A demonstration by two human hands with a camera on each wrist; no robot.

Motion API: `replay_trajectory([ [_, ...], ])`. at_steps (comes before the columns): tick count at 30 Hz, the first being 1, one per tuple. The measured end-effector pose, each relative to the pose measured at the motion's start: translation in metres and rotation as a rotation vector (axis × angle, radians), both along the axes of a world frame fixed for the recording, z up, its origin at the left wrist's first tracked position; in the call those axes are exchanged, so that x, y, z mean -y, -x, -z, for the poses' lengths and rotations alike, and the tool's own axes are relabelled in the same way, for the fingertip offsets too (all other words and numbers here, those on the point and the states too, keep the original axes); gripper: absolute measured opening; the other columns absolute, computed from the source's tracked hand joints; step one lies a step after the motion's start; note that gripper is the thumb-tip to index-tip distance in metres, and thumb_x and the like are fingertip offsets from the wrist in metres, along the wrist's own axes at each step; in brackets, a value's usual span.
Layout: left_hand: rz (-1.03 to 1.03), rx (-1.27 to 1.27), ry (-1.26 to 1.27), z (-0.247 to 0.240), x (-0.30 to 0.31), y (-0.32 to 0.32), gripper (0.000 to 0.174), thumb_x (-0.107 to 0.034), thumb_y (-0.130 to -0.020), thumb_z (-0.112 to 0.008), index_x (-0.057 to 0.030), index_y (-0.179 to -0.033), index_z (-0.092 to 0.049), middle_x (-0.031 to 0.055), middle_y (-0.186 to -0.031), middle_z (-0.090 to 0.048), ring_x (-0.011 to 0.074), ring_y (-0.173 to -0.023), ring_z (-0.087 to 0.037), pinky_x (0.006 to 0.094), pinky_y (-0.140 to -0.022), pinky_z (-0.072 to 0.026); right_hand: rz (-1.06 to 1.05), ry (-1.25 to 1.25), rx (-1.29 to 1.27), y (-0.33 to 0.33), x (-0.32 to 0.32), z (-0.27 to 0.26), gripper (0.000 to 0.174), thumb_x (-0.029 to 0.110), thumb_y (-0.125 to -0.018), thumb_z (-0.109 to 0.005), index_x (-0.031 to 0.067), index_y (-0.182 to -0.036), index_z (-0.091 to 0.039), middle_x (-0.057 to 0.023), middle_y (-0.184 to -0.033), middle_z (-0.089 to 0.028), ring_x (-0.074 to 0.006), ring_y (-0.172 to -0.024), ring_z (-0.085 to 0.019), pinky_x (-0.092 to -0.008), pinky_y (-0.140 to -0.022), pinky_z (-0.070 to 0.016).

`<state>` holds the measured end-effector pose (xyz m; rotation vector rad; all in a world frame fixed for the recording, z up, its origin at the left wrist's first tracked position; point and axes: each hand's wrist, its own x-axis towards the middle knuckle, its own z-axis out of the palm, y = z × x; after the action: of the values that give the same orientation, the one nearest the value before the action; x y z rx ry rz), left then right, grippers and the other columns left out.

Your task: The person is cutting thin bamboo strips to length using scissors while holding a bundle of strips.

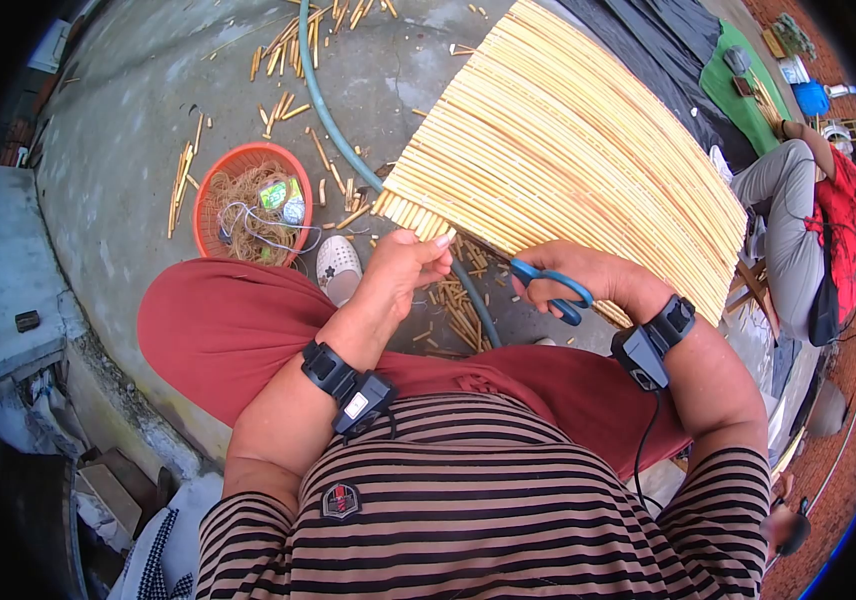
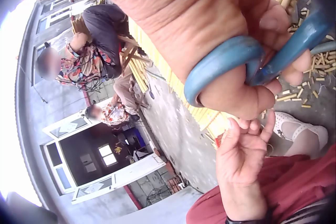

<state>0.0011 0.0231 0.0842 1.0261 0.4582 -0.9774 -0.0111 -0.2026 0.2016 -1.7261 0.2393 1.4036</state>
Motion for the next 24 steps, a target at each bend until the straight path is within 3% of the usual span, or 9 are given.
replay_trajectory([
  [17, 0.032, 0.026, 0.033, 0.003, -0.004, -0.003, 0.014, -0.017, -0.088, -0.064, -0.0032, -0.084, -0.062, 0.0049, -0.074, -0.064, 0.0144, -0.067, -0.061, 0.0283, -0.069, -0.0505, -0.069, 0.159, 0.226, 0.012, -0.012, -0.002, 0.009, 0.010, -0.078, -0.059, 0.0032, -0.083, -0.057, -0.0010, -0.058, -0.053, -0.0077, -0.046, -0.049, -0.0241, -0.044, -0.0408],
  [24, 0.032, 0.011, -0.007, -0.006, -0.003, -0.002, 0.016, -0.021, -0.088, -0.064, -0.0055, -0.090, -0.061, 0.0049, -0.081, -0.066, 0.0143, -0.074, -0.062, 0.0299, -0.075, -0.0487, -0.047, 0.137, 0.184, 0.011, -0.011, -0.003, 0.010, 0.011, -0.077, -0.058, 0.0031, -0.083, -0.057, -0.0018, -0.060, -0.054, -0.0086, -0.047, -0.050, -0.0250, -0.045, -0.0419],
])
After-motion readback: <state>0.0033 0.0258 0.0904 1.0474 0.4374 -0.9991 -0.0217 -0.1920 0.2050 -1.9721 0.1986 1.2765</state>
